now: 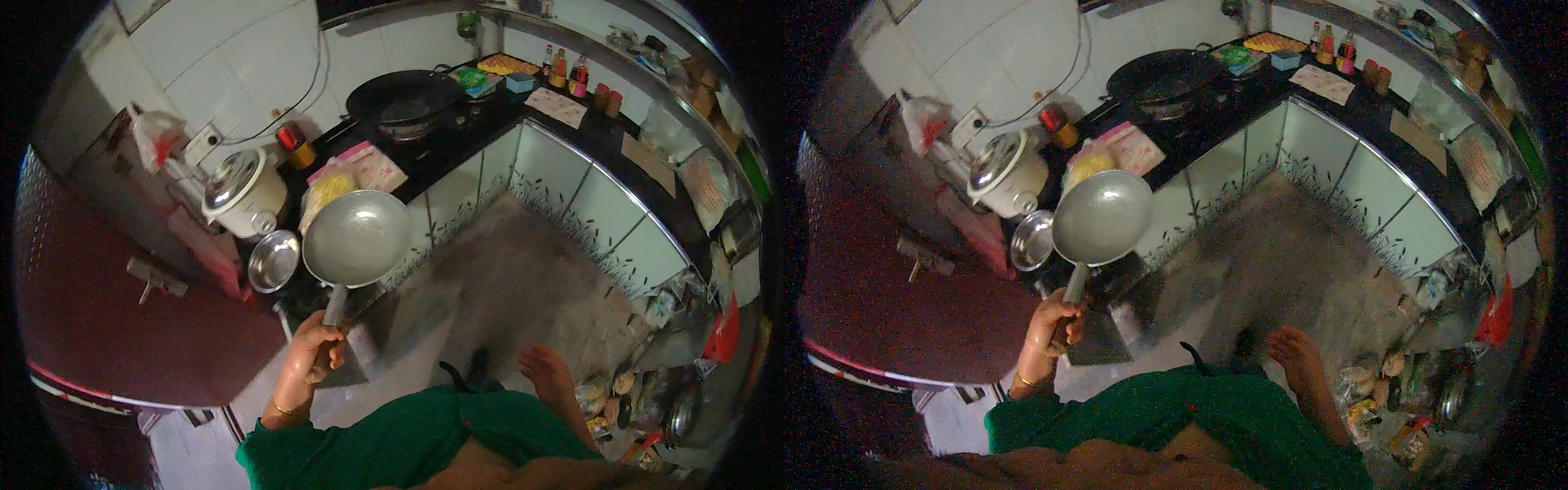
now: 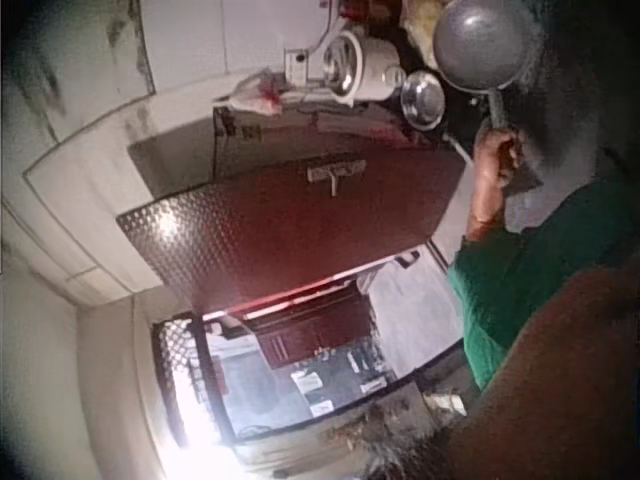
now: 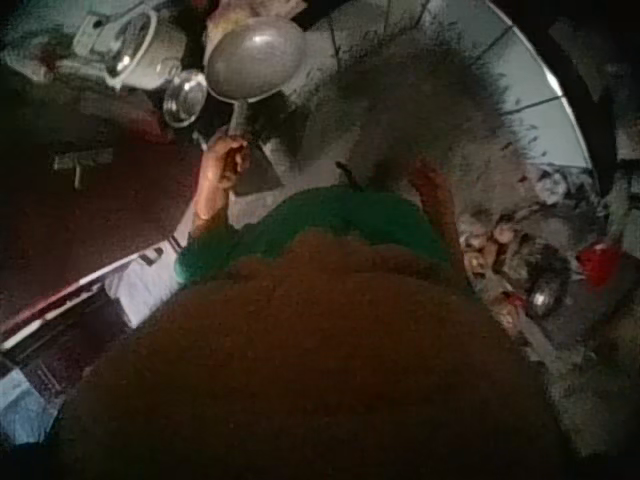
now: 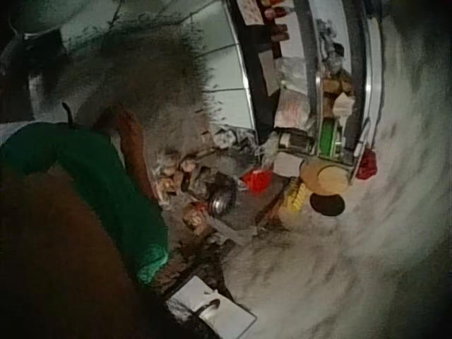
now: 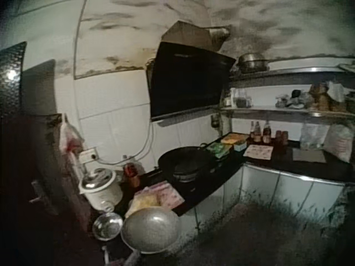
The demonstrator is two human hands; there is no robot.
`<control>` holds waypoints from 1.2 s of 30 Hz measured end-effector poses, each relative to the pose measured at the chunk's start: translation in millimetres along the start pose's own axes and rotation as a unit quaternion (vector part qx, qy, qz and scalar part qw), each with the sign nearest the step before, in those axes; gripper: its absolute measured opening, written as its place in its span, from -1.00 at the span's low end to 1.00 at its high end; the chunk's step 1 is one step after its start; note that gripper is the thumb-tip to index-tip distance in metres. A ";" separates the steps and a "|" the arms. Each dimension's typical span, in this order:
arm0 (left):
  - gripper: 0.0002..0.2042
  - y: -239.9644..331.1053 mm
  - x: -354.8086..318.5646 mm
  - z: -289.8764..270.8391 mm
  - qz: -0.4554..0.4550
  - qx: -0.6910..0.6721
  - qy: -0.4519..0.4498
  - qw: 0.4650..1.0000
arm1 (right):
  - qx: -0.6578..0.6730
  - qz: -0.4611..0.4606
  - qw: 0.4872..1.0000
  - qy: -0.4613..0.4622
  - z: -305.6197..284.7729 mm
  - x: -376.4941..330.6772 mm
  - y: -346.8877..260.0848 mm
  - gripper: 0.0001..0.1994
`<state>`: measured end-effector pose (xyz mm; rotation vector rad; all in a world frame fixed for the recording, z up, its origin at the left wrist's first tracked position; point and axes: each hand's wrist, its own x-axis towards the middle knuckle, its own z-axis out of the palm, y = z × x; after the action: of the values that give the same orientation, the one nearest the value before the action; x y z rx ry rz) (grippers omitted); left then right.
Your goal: The person fills a small metal pan with water from the sink, pours it into a wok on the stove, and covers the wok with a lid. The person then handles a metal bowl and a package of noodles on the counter.
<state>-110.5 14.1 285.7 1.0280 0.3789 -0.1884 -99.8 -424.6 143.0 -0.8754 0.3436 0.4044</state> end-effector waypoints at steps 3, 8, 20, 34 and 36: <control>-0.74 31.8 81.6 32.5 0.021 -0.008 -0.027 0.999 | 0.004 -0.031 0.999 0.011 -24.6 72.2 -41.3 -0.60; -0.75 75.8 192.7 95.6 0.035 -0.043 -0.053 0.997 | 0.001 -0.034 0.999 0.012 -37.7 175.9 -137.2 -0.65; -0.67 164.1 425.6 135.9 0.023 -0.057 0.024 0.998 | 0.005 -0.027 0.997 -0.078 27.7 391.0 -254.9 -0.65; -0.73 244.8 591.6 94.1 -0.010 0.152 0.118 0.981 | -0.017 0.022 0.996 -0.083 125.3 603.7 -293.6 -0.66; -0.72 246.6 598.1 101.9 0.000 0.158 0.169 0.973 | -0.035 0.036 0.994 -0.095 130.5 632.0 -298.8 -0.67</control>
<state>542.2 65.7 294.0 1.3793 0.6731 -0.0719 608.9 -366.3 136.2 -0.8873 0.1859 0.5655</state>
